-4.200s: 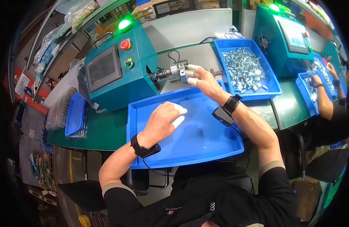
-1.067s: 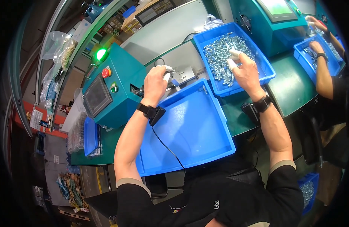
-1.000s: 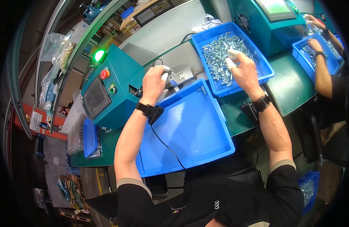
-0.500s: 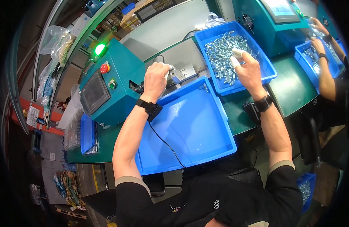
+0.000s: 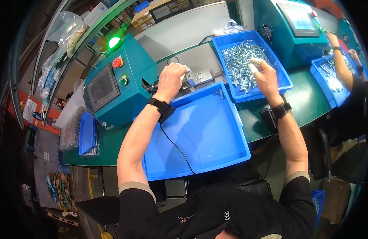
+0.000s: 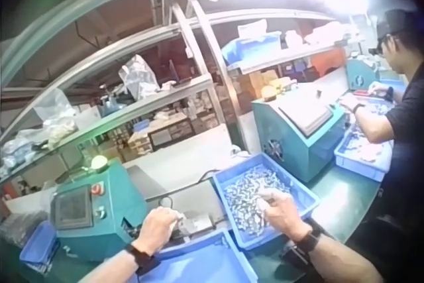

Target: The person picks up a metal component from a blue tray, inserts it into the machine, and removes it after the light changes. The processed component is then placed into a separate blue tray before the cycle repeats.

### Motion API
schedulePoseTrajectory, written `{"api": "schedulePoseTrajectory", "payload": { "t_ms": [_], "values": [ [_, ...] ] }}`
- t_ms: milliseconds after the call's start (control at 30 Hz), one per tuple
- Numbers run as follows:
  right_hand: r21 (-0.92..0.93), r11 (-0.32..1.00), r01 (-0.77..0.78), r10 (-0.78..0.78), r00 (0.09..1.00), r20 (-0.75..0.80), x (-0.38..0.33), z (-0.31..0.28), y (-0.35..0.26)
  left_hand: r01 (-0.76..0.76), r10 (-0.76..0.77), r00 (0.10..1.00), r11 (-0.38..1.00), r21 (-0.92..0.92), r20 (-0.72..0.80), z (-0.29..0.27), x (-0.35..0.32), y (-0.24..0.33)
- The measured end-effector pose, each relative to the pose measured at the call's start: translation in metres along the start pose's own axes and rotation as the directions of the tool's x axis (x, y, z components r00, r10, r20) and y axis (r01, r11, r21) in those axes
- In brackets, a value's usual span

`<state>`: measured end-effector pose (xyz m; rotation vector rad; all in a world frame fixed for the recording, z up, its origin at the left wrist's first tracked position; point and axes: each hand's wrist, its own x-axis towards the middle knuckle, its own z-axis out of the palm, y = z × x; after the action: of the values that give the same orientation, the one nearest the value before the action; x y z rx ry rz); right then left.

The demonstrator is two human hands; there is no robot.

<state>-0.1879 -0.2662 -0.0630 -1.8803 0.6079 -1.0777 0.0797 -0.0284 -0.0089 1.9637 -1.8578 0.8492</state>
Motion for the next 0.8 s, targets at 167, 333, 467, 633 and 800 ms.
{"api": "schedulePoseTrajectory", "payload": {
  "t_ms": [167,333,467,633,800],
  "values": [
    [0.389,0.921,-0.02,-0.049,0.985,0.166,-0.02,-0.012,-0.035,0.101,-0.087,0.989,0.988,-0.115,0.116,0.004,0.001,-0.005],
    [0.87,0.482,0.102,-0.308,0.95,0.059,-0.087,-0.03,-0.177,0.16,-0.135,0.973,0.979,-0.124,0.185,-0.004,-0.016,-0.019],
    [0.885,0.465,-0.005,-0.225,0.967,0.123,-0.122,-0.054,-0.193,0.13,-0.121,0.984,0.99,-0.058,0.13,0.007,0.005,-0.004],
    [0.825,0.561,-0.072,-0.168,0.965,0.199,-0.143,-0.041,-0.191,0.049,-0.049,0.999,0.998,-0.024,0.016,-0.017,-0.018,0.018],
    [0.762,0.647,-0.013,-0.181,0.968,0.171,-0.138,-0.018,-0.193,0.05,-0.06,0.997,0.975,-0.218,-0.043,-0.047,-0.057,0.075]
  ]
}}
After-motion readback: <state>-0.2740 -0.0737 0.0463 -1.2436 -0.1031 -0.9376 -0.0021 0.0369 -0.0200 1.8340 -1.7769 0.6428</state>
